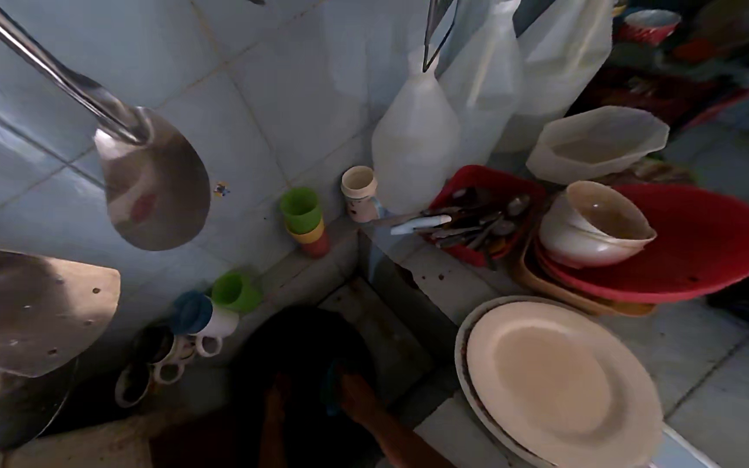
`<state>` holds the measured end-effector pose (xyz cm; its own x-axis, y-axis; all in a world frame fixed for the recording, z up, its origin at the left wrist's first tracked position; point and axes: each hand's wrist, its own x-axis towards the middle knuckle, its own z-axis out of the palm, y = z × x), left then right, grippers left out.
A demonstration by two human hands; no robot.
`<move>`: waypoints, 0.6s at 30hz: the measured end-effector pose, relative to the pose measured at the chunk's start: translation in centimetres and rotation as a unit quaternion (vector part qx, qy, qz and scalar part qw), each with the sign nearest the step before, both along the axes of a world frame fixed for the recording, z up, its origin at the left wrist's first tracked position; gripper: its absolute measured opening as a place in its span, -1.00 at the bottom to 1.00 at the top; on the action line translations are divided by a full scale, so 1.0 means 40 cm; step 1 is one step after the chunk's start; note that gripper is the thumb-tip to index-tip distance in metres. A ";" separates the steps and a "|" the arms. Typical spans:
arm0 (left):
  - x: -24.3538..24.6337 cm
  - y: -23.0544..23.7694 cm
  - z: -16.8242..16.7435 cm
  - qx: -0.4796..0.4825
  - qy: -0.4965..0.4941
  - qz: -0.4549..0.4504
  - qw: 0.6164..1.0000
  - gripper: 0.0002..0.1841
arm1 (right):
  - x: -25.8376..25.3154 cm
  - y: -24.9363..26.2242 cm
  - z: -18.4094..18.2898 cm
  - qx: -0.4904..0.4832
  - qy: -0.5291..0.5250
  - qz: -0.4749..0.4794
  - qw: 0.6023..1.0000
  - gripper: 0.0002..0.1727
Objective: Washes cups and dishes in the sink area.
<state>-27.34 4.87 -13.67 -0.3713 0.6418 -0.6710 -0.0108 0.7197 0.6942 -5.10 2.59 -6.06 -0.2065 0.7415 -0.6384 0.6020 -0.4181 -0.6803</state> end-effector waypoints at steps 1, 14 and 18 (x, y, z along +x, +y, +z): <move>0.015 -0.003 -0.018 0.024 0.016 0.036 0.999 -0.54 | -0.005 -0.001 0.010 -0.016 -0.029 0.033 0.999 -0.38; 0.181 -0.025 0.391 0.018 -0.017 -0.400 0.916 -0.70 | -0.016 0.005 -0.057 0.022 0.090 -0.046 0.995 -0.43; 0.150 -0.003 0.390 0.090 0.226 -0.533 0.811 -0.56 | -0.010 0.008 -0.055 0.047 0.121 -0.025 0.991 -0.54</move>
<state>-21.36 4.73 1.93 0.2762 0.8322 -0.4808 0.8349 0.0401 0.5489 -5.49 2.91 -8.24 -0.3066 0.8083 -0.5027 0.3959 -0.3720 -0.8396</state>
